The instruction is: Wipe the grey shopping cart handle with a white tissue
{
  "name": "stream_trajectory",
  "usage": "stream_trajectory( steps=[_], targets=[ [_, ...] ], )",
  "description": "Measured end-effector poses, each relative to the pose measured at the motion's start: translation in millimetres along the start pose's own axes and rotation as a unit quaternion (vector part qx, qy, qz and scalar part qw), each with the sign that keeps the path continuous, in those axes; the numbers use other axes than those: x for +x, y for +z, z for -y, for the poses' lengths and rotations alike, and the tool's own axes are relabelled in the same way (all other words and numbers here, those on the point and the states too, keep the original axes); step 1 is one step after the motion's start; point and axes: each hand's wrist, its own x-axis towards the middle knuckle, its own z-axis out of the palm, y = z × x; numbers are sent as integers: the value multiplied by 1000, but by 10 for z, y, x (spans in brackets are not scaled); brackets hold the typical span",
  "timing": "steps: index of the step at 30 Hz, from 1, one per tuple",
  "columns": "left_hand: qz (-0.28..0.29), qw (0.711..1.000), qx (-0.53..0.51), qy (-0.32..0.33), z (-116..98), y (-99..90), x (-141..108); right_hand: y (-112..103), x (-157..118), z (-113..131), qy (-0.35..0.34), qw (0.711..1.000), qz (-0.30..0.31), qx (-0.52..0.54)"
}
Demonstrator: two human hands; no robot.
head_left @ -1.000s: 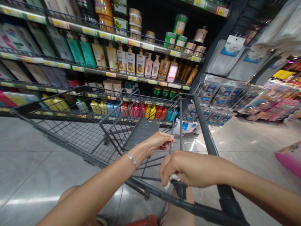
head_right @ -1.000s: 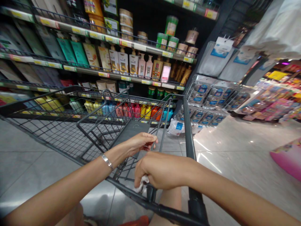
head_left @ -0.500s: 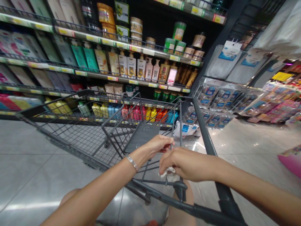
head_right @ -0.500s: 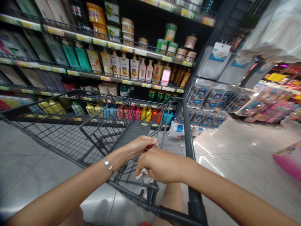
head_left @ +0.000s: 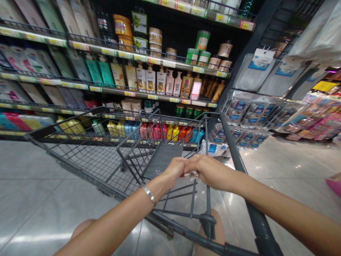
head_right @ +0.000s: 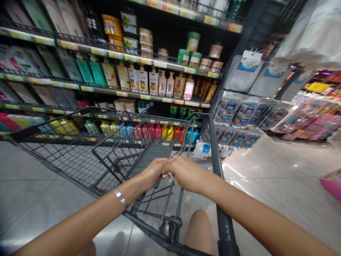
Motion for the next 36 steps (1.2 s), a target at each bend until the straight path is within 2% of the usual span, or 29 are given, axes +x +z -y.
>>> stream_trajectory(
  steps=[5, 11, 16, 20, 24, 29, 36],
  targets=[
    [3, 999, 13, -34, 25, -8, 0, -124, 203, -364, 64, 995, -23, -76],
    [93, 994, 14, -49, 9, 10, -25, -193, 381, -501, 129, 979, -19, -154],
    [142, 989, -19, -46, -13, -1, -45, -164, 322, -328, 152, 971, -8, -187],
    [154, 985, -40, -62, 4, -24, -67, -82, 135, -62, 104, 978, 51, -174],
    [160, 983, -49, -75, 32, -35, -130, -28, 22, 5, 72, 984, 49, -157],
    [168, 981, -45, -87, 29, -36, -229, -112, 116, -239, 74, 987, -10, -140],
    [159, 986, -14, -54, 40, -5, -288, -264, 324, -599, 125, 979, -35, -157]
  ],
)
